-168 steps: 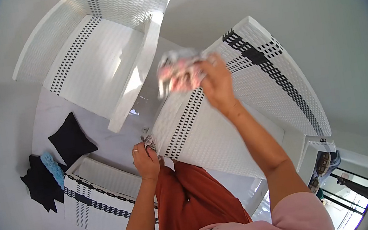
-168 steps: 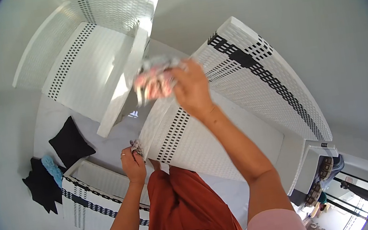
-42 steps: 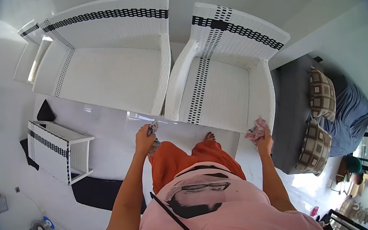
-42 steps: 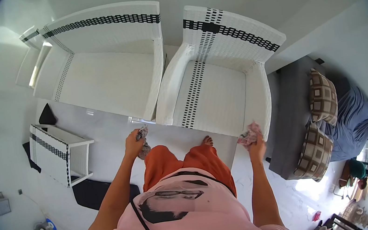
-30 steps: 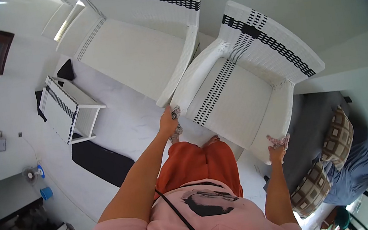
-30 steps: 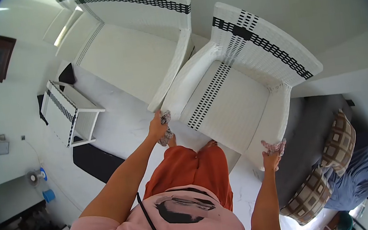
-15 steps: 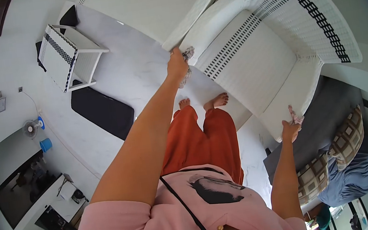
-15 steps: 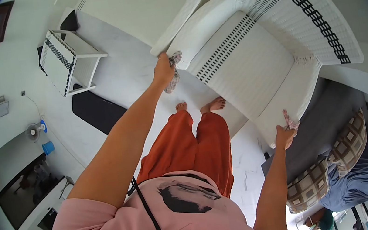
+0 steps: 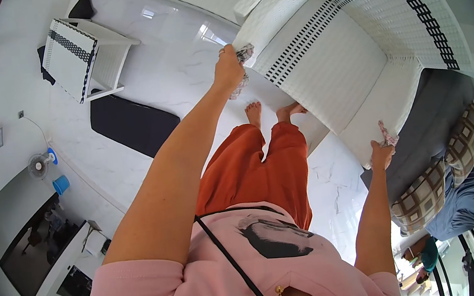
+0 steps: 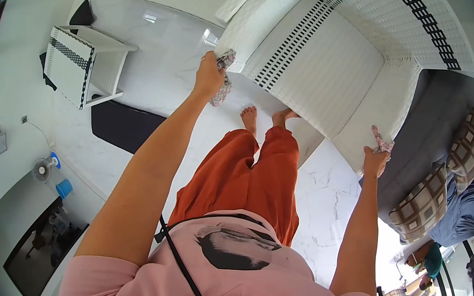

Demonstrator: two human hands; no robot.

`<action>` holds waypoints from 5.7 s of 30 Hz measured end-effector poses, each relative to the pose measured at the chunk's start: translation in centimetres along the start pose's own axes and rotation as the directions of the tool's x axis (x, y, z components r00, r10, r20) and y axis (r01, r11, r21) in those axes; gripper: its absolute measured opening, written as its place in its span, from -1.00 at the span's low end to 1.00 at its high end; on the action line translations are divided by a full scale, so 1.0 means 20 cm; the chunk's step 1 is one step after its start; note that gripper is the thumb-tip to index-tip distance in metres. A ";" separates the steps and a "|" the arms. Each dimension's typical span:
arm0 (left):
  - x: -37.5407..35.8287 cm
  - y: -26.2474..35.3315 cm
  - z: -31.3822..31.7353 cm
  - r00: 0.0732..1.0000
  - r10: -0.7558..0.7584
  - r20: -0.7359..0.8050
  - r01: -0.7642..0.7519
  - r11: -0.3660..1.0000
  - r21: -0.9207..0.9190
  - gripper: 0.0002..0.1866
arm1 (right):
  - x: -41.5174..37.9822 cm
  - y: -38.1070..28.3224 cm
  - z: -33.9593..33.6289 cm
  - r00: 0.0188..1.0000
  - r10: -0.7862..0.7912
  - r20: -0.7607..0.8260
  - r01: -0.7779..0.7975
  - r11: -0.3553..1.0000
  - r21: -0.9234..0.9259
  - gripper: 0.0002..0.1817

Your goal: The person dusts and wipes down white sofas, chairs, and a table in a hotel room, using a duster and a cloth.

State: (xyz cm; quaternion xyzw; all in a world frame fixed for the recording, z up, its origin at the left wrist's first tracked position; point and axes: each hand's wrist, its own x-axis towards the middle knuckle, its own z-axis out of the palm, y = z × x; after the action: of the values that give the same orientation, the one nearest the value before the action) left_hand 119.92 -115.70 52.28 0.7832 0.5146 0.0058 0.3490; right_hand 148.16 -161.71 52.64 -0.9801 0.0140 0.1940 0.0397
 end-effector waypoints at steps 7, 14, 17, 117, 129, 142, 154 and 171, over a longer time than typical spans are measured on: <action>-0.34 -0.16 -0.16 0.999 0.036 0.006 -0.036 0.999 0.009 -0.58 | -0.14 0.19 -0.01 0.993 -0.113 0.037 0.114 0.993 -0.024 -0.16; -0.28 0.14 -0.33 0.993 0.085 -0.080 -0.084 0.996 0.011 -0.66 | -0.21 -0.07 -0.49 0.929 -0.364 -0.065 0.364 0.870 0.332 -0.58; -0.07 0.21 -0.18 0.922 0.346 -0.172 -0.336 0.938 0.083 -0.57 | -0.08 -0.16 -0.22 0.828 -0.552 -0.096 0.500 0.650 0.572 -0.64; 0.15 0.15 -0.06 0.784 0.616 0.075 -0.574 0.675 0.463 -0.49 | -0.36 -0.85 1.09 0.657 -0.718 0.229 0.743 0.669 -0.036 -0.62; 0.14 0.11 -0.04 0.732 0.676 0.088 -0.634 0.627 0.452 -0.47 | 0.86 -0.76 0.74 0.683 -0.701 -0.206 0.657 0.713 -0.246 -0.63; 0.14 0.14 -0.05 0.759 0.651 0.030 -0.605 0.686 0.404 -0.48 | -0.17 -0.26 0.75 0.813 -0.554 -0.178 0.582 0.773 0.252 -0.58; 0.16 0.14 -0.06 0.778 0.628 0.023 -0.589 0.715 0.376 -0.52 | -0.43 -0.97 1.17 -0.240 -0.901 0.361 0.880 -0.045 0.473 -0.60; 0.15 0.15 -0.07 0.806 0.590 0.052 -0.559 0.728 0.397 -0.45 | -0.54 -1.21 1.32 -0.222 -0.941 0.254 0.964 -0.173 0.200 -0.69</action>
State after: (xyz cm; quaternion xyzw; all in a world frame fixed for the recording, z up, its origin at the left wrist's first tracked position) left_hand 123.17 -113.15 54.02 0.9563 0.2504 0.0406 0.1453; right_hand 129.23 -135.36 34.09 -0.5914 -0.7545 0.2477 0.1402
